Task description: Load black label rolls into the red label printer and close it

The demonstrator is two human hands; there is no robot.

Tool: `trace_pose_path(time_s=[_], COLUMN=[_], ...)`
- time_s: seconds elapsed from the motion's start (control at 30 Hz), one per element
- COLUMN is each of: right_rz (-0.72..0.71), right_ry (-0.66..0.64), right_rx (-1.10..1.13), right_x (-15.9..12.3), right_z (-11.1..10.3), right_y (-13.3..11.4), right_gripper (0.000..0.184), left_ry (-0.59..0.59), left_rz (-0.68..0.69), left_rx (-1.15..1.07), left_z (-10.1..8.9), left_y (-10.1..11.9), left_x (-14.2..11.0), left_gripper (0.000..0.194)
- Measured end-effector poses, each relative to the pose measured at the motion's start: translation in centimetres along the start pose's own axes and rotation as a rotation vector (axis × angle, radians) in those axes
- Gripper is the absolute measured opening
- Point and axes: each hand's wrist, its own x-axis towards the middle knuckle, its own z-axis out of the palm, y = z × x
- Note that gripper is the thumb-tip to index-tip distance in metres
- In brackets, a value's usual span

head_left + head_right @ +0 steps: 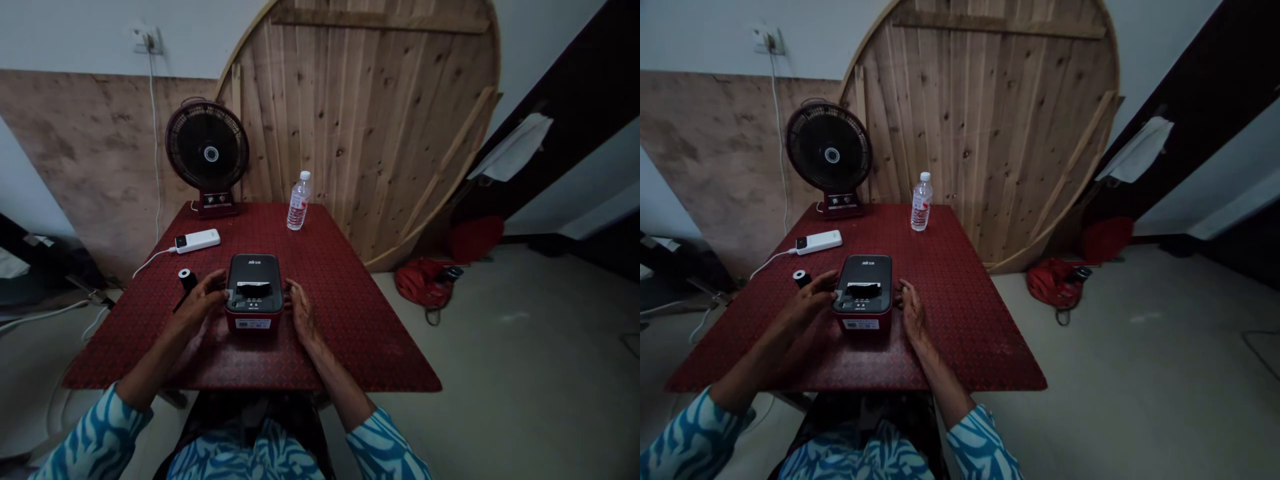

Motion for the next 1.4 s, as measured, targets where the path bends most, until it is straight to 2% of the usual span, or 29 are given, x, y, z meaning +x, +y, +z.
trace_pose_path(time_s=[0.13,0.23,0.5,0.77,0.87,0.93,0.97,1.07,1.1,1.17,1.2,1.3,1.4], right_rz=[0.002,0.000,-0.010,-0.006,-0.005,-0.003,-0.007,-0.024,-0.029,-0.036,-0.038,-0.043,-0.039], right_ry=[-0.021,-0.016,-0.028,-0.029,-0.038,-0.048,-0.050,-0.046,-0.047,-0.051,-0.057,-0.065,-0.055], right_rx=[-0.049,-0.075,-0.078,-0.077,-0.074,-0.070,-0.069,-0.074,-0.075,-0.072,-0.069,-0.074,-0.084], right_x=[-0.1,-0.2,-0.4,-0.3,-0.3,-0.2,-0.2,0.0,0.0,0.1,0.2,0.2,0.2], right_z=[-0.1,-0.1,-0.3,-0.2,-0.1,-0.1,-0.1,-0.1,-0.1,-0.2,-0.2,-0.3,-0.3], right_y=[0.0,0.2,0.3,0.4,0.4,0.5,0.6,1.0,1.1,1.3,1.4,1.4,1.4], right_gripper=[0.055,0.057,0.052,0.056,0.052,0.049,0.048,0.047,0.046,0.045,0.045,0.044,0.043], left_ry=[-0.006,-0.075,-0.165,-0.177,-0.118,-0.061,-0.073,-0.292,-0.380,-0.518,-0.523,-0.495,-0.480], left_rz=[-0.096,-0.125,-0.077,-0.051,0.035,0.177,0.262,0.445,0.458,0.390,0.353,0.309,0.311], left_rx=[-0.132,-0.201,-0.225,-0.152,0.015,0.228,0.363,0.855,1.038,1.376,1.439,1.481,1.442], left_z=[0.5,0.8,0.8,0.7,0.2,0.2,0.3,2.1,2.9,4.8,5.7,7.4,7.6], left_y=[0.0,0.0,-0.6,-0.7,0.3,1.5,2.2,4.2,4.6,4.9,4.9,4.3,3.7], left_x=[0.6,0.9,0.9,0.8,0.7,0.8,1.1,2.5,3.3,4.9,5.7,7.7,8.4], left_gripper=[0.067,0.069,0.071,0.070,0.064,0.054,0.046,0.032,0.032,0.036,0.035,0.027,0.017])
